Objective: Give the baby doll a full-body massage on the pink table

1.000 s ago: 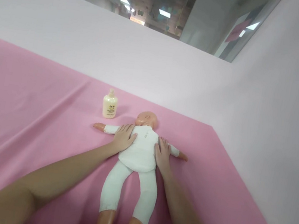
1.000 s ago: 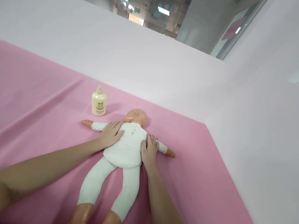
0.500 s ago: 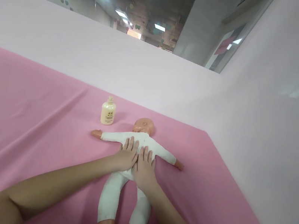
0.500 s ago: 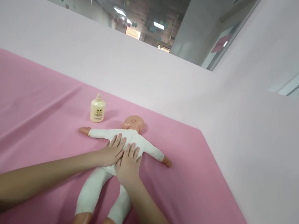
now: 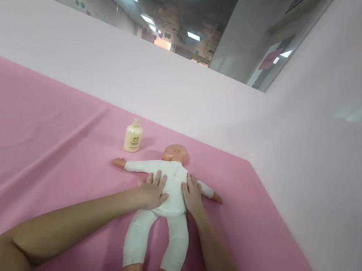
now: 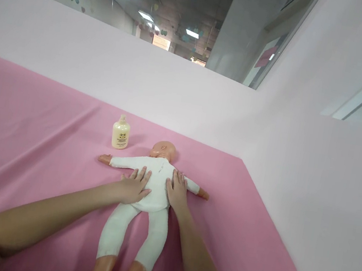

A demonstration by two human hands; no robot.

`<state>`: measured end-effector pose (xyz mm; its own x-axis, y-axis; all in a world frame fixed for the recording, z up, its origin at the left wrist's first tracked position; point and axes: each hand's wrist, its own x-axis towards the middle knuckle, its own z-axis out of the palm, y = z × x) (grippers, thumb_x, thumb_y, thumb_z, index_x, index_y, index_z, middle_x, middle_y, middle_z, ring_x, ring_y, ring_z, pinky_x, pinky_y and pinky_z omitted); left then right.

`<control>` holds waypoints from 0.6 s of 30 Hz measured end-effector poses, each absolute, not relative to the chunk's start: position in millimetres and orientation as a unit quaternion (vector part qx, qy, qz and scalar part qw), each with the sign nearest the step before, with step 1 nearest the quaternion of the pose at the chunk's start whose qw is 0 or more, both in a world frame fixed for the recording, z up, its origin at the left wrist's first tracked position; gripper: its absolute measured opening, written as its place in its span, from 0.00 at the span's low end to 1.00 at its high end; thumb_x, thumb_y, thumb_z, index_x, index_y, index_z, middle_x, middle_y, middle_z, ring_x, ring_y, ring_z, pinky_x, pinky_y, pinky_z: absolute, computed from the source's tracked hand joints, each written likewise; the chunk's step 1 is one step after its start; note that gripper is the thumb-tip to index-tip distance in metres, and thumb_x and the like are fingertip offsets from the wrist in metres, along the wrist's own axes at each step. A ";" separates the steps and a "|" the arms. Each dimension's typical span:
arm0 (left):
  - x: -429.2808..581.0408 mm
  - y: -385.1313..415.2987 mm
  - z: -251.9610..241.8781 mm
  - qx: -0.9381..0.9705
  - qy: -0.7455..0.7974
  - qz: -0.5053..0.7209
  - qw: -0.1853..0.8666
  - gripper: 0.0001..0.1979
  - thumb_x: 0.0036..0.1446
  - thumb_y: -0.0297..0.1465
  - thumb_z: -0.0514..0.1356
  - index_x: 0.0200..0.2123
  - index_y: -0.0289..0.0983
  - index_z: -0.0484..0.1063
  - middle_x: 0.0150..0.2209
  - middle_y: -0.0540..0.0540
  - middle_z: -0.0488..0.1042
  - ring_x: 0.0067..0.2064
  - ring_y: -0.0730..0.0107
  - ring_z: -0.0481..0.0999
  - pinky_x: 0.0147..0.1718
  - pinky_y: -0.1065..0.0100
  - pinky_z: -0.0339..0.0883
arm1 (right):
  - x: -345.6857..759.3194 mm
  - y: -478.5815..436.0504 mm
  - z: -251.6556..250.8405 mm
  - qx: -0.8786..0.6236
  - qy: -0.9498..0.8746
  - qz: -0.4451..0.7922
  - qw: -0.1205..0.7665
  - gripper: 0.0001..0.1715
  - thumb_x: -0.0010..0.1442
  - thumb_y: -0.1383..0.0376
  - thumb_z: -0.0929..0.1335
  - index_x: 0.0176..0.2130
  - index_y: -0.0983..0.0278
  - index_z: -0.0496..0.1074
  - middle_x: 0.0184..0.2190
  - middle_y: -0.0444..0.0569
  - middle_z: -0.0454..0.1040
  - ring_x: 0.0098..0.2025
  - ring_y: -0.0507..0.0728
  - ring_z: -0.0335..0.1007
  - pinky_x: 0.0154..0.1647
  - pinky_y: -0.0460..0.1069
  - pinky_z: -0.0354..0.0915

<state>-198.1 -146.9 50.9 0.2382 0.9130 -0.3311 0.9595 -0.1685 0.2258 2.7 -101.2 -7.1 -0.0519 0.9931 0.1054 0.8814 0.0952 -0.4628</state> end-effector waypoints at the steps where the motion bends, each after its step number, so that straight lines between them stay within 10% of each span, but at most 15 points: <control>1: -202.3 -142.7 52.2 0.752 0.625 -0.061 0.202 0.43 0.67 0.52 0.42 0.75 0.34 0.31 0.74 0.36 0.24 0.75 0.36 0.36 0.64 0.29 0.45 | 6.6 -100.2 -9.1 -0.667 -0.708 0.120 0.201 0.36 0.71 0.58 0.54 0.73 0.68 0.53 0.73 0.56 0.51 0.77 0.62 0.40 0.77 0.62 0.35; 6: -223.7 -128.2 61.2 0.740 0.642 -0.051 0.194 0.50 0.63 0.56 0.47 0.74 0.27 0.38 0.74 0.27 0.33 0.74 0.36 0.42 0.64 0.34 0.50 | 16.3 -101.4 -8.9 -0.677 -0.692 0.076 0.239 0.30 0.68 0.65 0.57 0.65 0.69 0.65 0.68 0.57 0.62 0.74 0.63 0.50 0.76 0.61 0.41; 12: -223.0 -152.6 68.6 0.856 0.500 0.017 0.134 0.22 0.63 0.36 0.53 0.55 0.30 0.71 0.58 0.29 0.71 0.55 0.44 0.74 0.50 0.53 0.71 | -4.0 -133.6 10.2 -0.497 -0.806 0.116 0.300 0.16 0.66 0.65 0.61 0.49 0.65 0.72 0.50 0.53 0.75 0.55 0.57 0.68 0.63 0.55 0.62; 18: -209.6 -163.5 59.7 0.875 0.464 0.048 0.126 0.15 0.57 0.28 0.56 0.46 0.33 0.74 0.48 0.34 0.75 0.47 0.50 0.77 0.38 0.60 0.71 | -27.2 -161.2 26.1 -0.419 -0.869 0.165 0.205 0.08 0.58 0.69 0.66 0.40 0.64 0.71 0.42 0.50 0.72 0.47 0.55 0.68 0.53 0.51 0.66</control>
